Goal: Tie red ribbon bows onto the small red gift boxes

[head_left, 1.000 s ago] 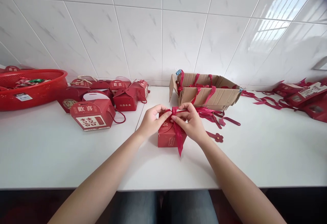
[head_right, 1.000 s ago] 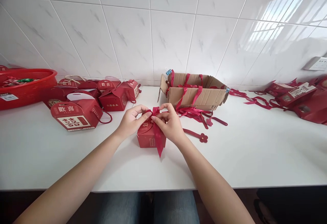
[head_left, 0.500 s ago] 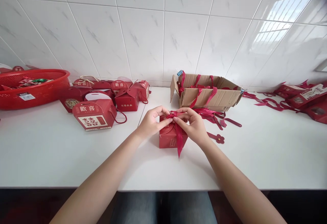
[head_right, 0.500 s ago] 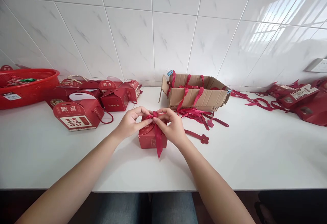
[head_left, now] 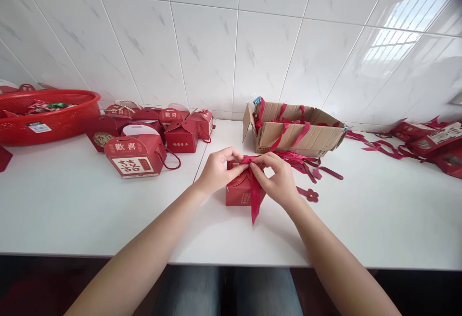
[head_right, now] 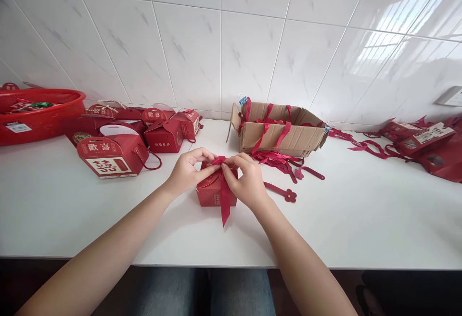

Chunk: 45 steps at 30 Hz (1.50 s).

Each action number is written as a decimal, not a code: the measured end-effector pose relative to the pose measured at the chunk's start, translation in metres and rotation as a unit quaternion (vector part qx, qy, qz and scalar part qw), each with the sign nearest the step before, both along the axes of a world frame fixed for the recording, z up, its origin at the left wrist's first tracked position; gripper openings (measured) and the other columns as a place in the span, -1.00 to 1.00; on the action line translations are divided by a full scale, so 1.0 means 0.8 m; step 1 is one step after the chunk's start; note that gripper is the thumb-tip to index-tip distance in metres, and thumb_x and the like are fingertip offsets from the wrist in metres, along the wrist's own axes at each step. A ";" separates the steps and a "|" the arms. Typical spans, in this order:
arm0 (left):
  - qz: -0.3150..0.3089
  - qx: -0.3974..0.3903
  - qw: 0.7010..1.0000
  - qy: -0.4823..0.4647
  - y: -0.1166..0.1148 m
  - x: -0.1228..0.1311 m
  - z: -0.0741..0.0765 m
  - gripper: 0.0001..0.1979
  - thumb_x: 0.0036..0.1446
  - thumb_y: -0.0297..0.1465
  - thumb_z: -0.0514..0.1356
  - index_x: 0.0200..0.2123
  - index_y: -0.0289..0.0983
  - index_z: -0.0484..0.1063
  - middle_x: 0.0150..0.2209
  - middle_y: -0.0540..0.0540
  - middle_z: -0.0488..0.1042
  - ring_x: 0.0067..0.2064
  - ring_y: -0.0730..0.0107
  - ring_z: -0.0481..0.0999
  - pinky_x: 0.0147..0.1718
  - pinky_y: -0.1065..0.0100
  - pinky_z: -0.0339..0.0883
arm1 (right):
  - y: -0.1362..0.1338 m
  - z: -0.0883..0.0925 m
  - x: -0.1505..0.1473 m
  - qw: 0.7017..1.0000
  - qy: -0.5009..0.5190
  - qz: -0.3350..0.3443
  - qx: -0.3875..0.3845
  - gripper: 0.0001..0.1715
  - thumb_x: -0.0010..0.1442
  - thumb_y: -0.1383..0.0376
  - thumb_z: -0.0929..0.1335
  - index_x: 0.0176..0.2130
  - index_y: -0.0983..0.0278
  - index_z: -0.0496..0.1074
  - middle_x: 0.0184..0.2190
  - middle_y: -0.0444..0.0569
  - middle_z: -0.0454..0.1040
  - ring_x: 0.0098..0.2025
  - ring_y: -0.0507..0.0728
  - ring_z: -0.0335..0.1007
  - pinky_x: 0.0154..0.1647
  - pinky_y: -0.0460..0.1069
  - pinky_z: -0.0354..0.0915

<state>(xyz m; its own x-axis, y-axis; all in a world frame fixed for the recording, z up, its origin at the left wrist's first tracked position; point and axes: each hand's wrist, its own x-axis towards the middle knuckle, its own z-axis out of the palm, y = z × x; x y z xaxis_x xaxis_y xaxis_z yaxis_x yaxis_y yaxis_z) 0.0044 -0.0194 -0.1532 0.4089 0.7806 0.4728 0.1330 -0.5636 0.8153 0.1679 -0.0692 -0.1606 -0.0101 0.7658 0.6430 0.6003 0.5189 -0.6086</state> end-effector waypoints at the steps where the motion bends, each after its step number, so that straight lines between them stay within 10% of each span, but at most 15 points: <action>1: 0.005 0.007 1.000 0.001 -0.001 0.001 0.000 -0.90 0.01 -0.37 0.24 -0.43 -0.26 0.39 -0.38 -0.04 0.49 -0.32 0.41 0.48 -0.24 0.38 0.37 | 0.001 -0.001 0.000 1.000 -0.004 -0.001 0.005 -0.86 0.17 0.30 0.30 -0.34 0.22 0.47 -0.43 -0.04 0.44 -0.35 0.10 0.36 -0.33 0.00 0.31; 16: 0.036 0.127 0.990 0.054 -0.007 -0.005 -0.003 -0.67 0.08 -0.47 0.17 -0.07 -0.19 0.23 -0.36 0.02 0.54 -0.22 0.38 0.53 -0.26 0.37 0.38 | 0.001 0.002 0.003 0.998 -0.035 0.040 -0.041 -0.84 0.12 0.21 0.37 -0.43 0.24 0.38 -0.43 -0.06 0.40 -0.32 0.12 0.28 -0.29 0.03 0.26; 33: -0.136 -0.080 0.987 0.022 -0.011 -0.010 0.003 -0.83 0.20 -0.39 0.06 -0.14 -0.20 0.11 -0.28 -0.02 0.44 -0.28 0.45 0.41 -0.30 0.38 0.30 | 0.002 0.002 0.009 0.991 0.046 0.087 -0.092 -0.87 0.06 0.18 0.42 -0.40 0.20 0.48 -0.26 -0.02 0.45 -0.17 0.15 0.38 -0.10 0.08 0.31; 38: -0.160 -0.092 0.983 -0.003 -0.012 -0.010 0.003 -0.73 0.21 -0.37 0.06 -0.02 -0.18 0.12 -0.24 -0.04 0.44 -0.18 0.40 0.45 -0.20 0.33 0.32 | 0.000 0.004 0.010 0.980 0.057 0.116 -0.150 -0.80 0.12 0.15 0.38 -0.44 0.21 0.47 0.05 0.00 0.34 0.14 0.22 0.22 0.10 0.15 0.19; 45: -0.044 -0.038 0.998 0.003 -0.008 -0.008 0.004 -0.61 0.11 -0.35 0.19 0.01 -0.19 0.18 -0.32 0.00 0.46 -0.16 0.38 0.46 -0.07 0.30 0.26 | -0.002 0.007 0.010 0.949 0.136 0.186 -0.216 -0.77 0.16 0.13 0.35 -0.43 0.19 0.51 0.21 -0.07 0.22 0.30 0.21 -0.03 0.19 0.11 0.10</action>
